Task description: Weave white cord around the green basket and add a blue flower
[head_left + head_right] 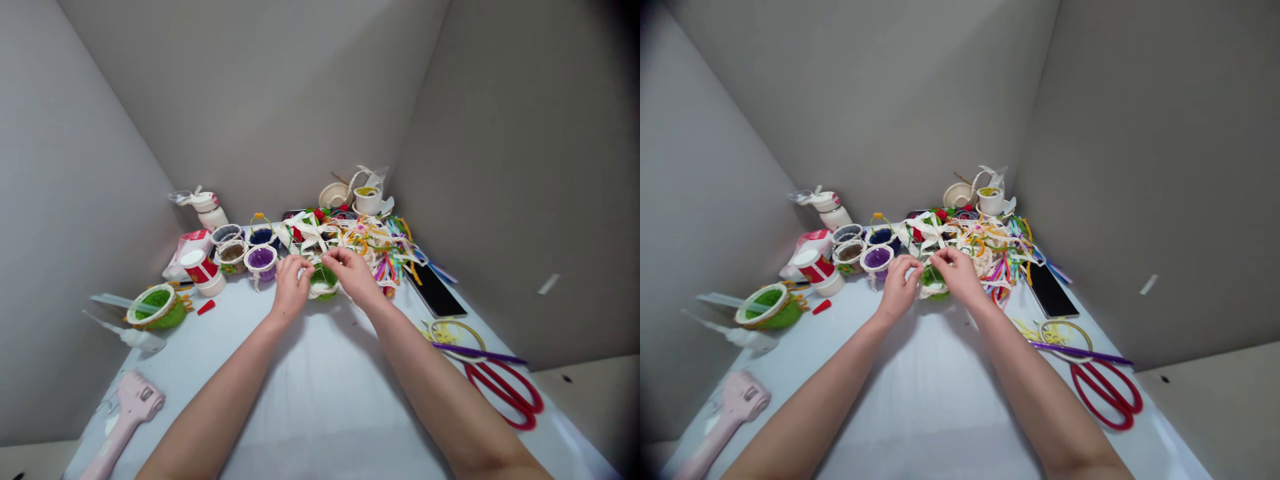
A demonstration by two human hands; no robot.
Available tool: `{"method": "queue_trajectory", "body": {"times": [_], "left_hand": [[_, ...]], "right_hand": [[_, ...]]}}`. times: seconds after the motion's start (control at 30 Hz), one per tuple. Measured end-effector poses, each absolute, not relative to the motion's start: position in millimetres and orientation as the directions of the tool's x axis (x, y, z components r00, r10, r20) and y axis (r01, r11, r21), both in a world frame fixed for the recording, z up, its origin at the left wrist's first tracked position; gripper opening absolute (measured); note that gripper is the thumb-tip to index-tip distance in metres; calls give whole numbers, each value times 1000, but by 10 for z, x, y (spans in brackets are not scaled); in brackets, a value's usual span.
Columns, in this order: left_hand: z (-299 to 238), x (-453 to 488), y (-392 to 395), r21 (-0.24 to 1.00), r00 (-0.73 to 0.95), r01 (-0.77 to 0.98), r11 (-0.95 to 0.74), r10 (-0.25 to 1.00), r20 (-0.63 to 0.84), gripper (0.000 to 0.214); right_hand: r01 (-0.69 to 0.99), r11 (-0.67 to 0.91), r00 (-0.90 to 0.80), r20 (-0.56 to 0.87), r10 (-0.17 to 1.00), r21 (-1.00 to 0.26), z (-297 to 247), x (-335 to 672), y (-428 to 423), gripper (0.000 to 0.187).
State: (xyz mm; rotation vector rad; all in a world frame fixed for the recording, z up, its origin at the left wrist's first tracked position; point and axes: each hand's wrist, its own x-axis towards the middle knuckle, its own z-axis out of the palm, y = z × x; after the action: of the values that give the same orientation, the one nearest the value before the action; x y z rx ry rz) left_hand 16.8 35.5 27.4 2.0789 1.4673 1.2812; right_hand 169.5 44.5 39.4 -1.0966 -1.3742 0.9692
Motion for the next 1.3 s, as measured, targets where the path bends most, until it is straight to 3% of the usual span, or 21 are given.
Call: {"method": "queue_trajectory", "body": {"times": [0.3,0.43,0.57,0.7,0.8,1.07,1.3], "left_hand": [[230,253,272,589,138,679,-438,864,484,11],[219,268,264,578,134,697,-425,868,478,8],[280,192,299,549,281,668,-502,853,439,5],[364,36,355,489,472,634,-599,801,369,24],[372,-40,384,441,544,634,-635,772,329,24],[276,1,373,389,585,606,-693,720,372,11],[248,13,377,379,560,616,-690,722,406,8]], "right_hand": [[-50,235,-93,239,967,-971,403,1683,426,18],[-26,218,-84,219,972,-976,383,1679,437,16],[40,231,-96,226,969,-972,395,1691,441,12],[126,247,-113,234,966,-961,408,1763,452,10],[216,283,-155,253,955,-935,392,1835,469,4],[433,385,-258,297,919,-815,419,1957,471,12],[664,499,-341,368,865,-557,483,2045,441,21]]}}
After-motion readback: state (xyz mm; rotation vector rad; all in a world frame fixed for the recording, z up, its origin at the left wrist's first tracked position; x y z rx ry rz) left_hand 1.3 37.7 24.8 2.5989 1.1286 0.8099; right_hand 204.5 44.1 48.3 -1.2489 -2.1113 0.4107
